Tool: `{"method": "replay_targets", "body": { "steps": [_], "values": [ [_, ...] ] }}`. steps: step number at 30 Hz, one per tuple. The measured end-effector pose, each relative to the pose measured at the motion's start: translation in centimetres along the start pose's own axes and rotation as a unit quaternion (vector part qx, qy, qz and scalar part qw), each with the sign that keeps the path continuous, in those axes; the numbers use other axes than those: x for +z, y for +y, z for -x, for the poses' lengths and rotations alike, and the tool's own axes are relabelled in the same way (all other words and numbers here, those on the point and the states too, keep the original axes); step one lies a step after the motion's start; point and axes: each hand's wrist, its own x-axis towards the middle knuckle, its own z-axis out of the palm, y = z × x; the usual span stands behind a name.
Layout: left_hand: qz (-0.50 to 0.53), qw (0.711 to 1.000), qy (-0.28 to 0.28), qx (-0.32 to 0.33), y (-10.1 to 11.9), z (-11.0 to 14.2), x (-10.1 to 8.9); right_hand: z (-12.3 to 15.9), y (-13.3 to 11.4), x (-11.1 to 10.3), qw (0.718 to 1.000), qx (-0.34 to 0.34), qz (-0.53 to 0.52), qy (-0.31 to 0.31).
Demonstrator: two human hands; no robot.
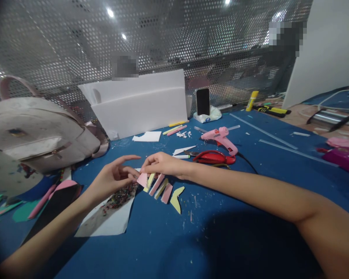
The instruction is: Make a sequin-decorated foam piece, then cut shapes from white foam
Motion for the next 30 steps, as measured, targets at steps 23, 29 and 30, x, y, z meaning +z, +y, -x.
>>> {"method": "replay_targets", "body": {
  "steps": [23,29,30],
  "values": [
    [-0.188,0.977,0.053,0.084,0.7,0.5,-0.1,-0.9,1.5,-0.6,0.998,-0.006,0.058,-0.008],
    [-0.2,0.973,0.071,0.092,0.4,0.4,-0.3,-0.7,1.8,-0.8,0.992,-0.021,0.122,-0.03],
    [-0.204,0.972,0.073,0.094,0.4,0.4,-0.2,-0.7,1.7,-0.8,0.991,-0.027,0.13,-0.029]
  ]
}}
